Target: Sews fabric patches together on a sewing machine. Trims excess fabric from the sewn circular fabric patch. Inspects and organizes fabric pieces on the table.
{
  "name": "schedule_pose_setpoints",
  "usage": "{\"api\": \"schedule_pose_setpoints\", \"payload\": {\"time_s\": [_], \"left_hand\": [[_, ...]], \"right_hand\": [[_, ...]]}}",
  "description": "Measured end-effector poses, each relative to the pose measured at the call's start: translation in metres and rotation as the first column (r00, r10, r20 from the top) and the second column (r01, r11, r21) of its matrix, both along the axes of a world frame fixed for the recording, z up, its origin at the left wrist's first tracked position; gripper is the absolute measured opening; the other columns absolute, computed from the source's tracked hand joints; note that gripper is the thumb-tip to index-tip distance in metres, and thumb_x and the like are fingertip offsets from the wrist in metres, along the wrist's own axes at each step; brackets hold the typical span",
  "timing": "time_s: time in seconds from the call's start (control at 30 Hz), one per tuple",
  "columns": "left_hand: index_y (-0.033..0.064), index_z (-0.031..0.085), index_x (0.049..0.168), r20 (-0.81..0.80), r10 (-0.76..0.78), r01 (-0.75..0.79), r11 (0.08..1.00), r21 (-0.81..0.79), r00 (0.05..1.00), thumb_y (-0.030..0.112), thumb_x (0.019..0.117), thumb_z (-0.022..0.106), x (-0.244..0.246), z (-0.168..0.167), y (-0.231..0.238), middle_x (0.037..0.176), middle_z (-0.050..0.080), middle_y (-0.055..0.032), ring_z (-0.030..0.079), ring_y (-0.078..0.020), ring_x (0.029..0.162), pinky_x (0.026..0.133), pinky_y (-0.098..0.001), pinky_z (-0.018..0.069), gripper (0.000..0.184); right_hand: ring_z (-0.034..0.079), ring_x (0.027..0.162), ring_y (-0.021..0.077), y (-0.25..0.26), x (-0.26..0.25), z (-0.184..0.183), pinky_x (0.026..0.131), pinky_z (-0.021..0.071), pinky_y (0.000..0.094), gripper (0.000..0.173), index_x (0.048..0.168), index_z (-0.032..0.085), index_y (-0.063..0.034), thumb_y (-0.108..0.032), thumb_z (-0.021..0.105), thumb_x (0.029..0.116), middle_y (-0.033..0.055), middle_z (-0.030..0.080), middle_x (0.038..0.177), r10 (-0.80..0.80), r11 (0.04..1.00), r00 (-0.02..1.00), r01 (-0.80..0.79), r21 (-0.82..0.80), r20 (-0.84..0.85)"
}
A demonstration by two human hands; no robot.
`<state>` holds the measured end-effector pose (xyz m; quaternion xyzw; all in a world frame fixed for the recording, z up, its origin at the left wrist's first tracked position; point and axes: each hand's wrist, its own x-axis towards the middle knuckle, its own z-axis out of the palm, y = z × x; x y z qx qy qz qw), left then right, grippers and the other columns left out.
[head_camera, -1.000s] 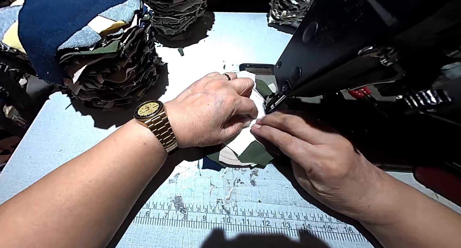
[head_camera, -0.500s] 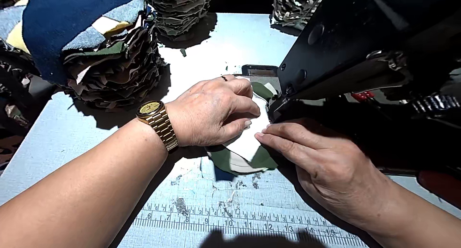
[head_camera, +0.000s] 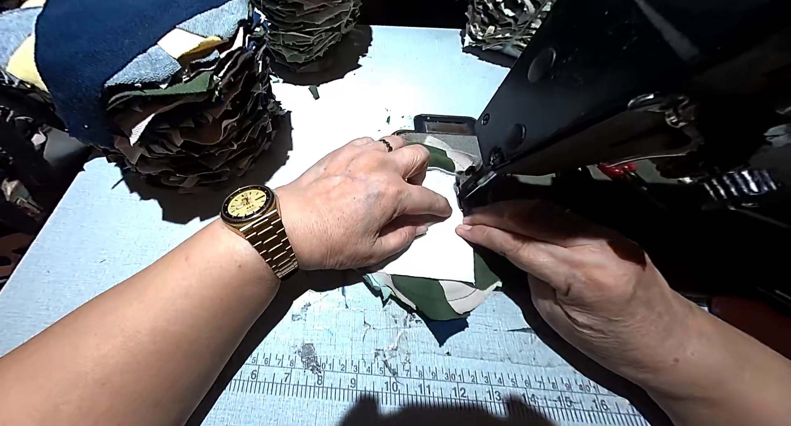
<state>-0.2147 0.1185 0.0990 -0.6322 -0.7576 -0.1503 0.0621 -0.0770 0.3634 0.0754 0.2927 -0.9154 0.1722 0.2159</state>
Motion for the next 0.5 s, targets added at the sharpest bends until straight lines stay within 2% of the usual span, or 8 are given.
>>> {"api": "schedule_pose_setpoints", "payload": {"time_s": [0.2,0.37,0.43,0.5], "left_hand": [[0.0278,0.074,0.127,-0.003,0.041,-0.041,0.998,-0.04,0.999,0.041,0.1022,0.047,0.0033,0.0019,0.0032,0.104,0.063,-0.0032,0.057,-0.0193,0.099,0.084,-0.0377,0.0441,0.038],[0.0266,0.073,0.127,-0.036,0.045,-0.045,0.999,-0.003,0.998,0.039,0.1024,0.047,0.0002,-0.003,0.0041,0.106,0.063,-0.0053,0.057,-0.0213,0.098,0.082,-0.039,0.0431,0.038],[0.0258,0.074,0.127,-0.06,0.016,-0.013,0.999,0.053,0.998,0.037,0.1015,0.049,-0.001,-0.0072,0.004,0.114,0.064,-0.0082,0.058,-0.0243,0.105,0.086,-0.0422,0.0441,0.038],[0.0259,0.074,0.127,-0.058,-0.026,0.03,0.996,0.081,0.998,0.032,0.1017,0.05,-0.0003,-0.0073,0.0045,0.128,0.064,-0.0096,0.057,-0.0275,0.121,0.1,-0.0487,0.0435,0.036]], "right_hand": [[0.066,0.116,0.0271,0.004,-0.0047,0.0007,0.104,0.0515,0.037,0.034,0.115,0.075,-0.0004,0.004,0.048,0.0954,0.0159,0.071,0.117,-0.025,1.0,0.999,0.025,-0.003,-0.02],[0.063,0.121,0.0273,0.0062,-0.0064,-0.0001,0.108,0.0484,0.039,0.037,0.119,0.074,-0.0017,0.004,0.047,0.0954,0.0145,0.069,0.122,-0.063,0.998,0.998,0.063,0.001,0.019],[0.065,0.118,0.0293,0.0063,-0.0061,0.0001,0.106,0.0503,0.0398,0.033,0.113,0.075,0.0011,0.006,0.048,0.0948,0.0173,0.07,0.118,-0.037,0.999,0.998,0.035,-0.033,-0.054],[0.065,0.115,0.0301,0.0057,-0.0041,0.0007,0.104,0.0511,0.04,0.03,0.111,0.075,0.0026,0.006,0.049,0.0959,0.0191,0.071,0.115,-0.001,0.999,0.995,-0.004,-0.048,-0.103]]}}
